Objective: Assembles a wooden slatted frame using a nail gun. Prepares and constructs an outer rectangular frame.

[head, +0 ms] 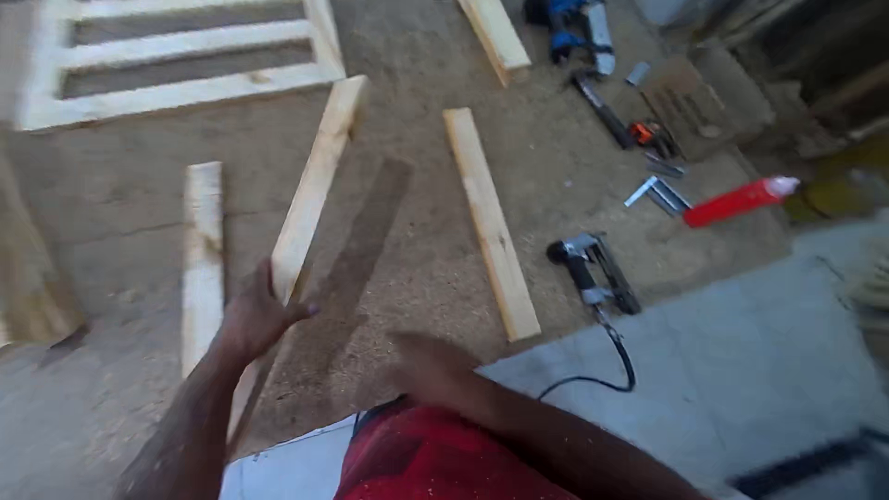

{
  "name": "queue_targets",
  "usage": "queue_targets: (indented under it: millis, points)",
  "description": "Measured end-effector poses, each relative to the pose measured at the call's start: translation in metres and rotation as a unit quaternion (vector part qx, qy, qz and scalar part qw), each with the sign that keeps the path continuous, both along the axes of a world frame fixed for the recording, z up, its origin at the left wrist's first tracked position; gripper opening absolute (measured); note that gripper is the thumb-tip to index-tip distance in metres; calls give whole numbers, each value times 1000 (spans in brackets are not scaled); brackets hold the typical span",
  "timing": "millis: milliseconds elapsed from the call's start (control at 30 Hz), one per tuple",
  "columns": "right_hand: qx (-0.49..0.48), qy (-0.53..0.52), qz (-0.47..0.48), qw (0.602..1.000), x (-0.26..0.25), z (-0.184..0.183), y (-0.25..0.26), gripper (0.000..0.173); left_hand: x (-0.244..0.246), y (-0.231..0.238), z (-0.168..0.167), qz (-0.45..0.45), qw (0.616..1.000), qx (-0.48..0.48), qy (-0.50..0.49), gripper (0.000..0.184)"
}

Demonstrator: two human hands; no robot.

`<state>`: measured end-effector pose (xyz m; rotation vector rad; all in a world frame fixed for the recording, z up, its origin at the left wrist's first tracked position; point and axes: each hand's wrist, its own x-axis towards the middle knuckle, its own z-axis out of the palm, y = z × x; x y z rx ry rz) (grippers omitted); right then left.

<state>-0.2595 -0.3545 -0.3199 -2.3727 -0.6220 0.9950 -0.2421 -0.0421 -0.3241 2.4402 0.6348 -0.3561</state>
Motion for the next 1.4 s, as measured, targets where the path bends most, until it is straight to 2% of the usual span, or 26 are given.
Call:
queue_targets:
  millis: [67,133,167,233,300,400,533,633,700,1000,1267,1400]
  points:
    - [-104,-130,-187,968,6,-54,-66,74,-43,9,-24,-107,992,64,-18,123]
    - [-188,-171,-309,916,16,-97,-129,96,-92,7,-47,-186,976,109,-39,121]
    - [-215,-161,-337,902,15,-112,-151,101,-115,6,-56,-217,967,123,-44,118]
    - [-229,-166,-339,897,19,-133,-178,96,-142,5,-75,-273,949,145,-60,111]
    - [-215,-164,-340,901,37,-136,-193,91,-149,-2,-87,-321,930,164,-71,103]
    - [-186,-149,-353,904,69,-128,-211,92,-137,-25,-95,-372,912,162,-64,99]
    - [-162,-146,-347,912,88,-122,-235,69,-106,-57,-116,-372,911,153,-89,100]
    - [-144,-124,-335,923,76,-124,-249,55,-93,-75,-126,-360,919,141,-72,97]
    - [-115,-113,-363,918,67,-126,-253,49,-93,-82,-132,-334,934,124,-40,99]
    - [-103,-92,-419,898,66,-140,-254,55,-92,-79,-134,-309,941,135,-35,106]
    - [-48,-121,-378,917,65,-147,-269,56,-95,-103,-132,-278,949,149,-29,112]
    - [-47,-104,-312,943,68,-141,-279,78,-68,-150,-120,-272,952,136,39,102]
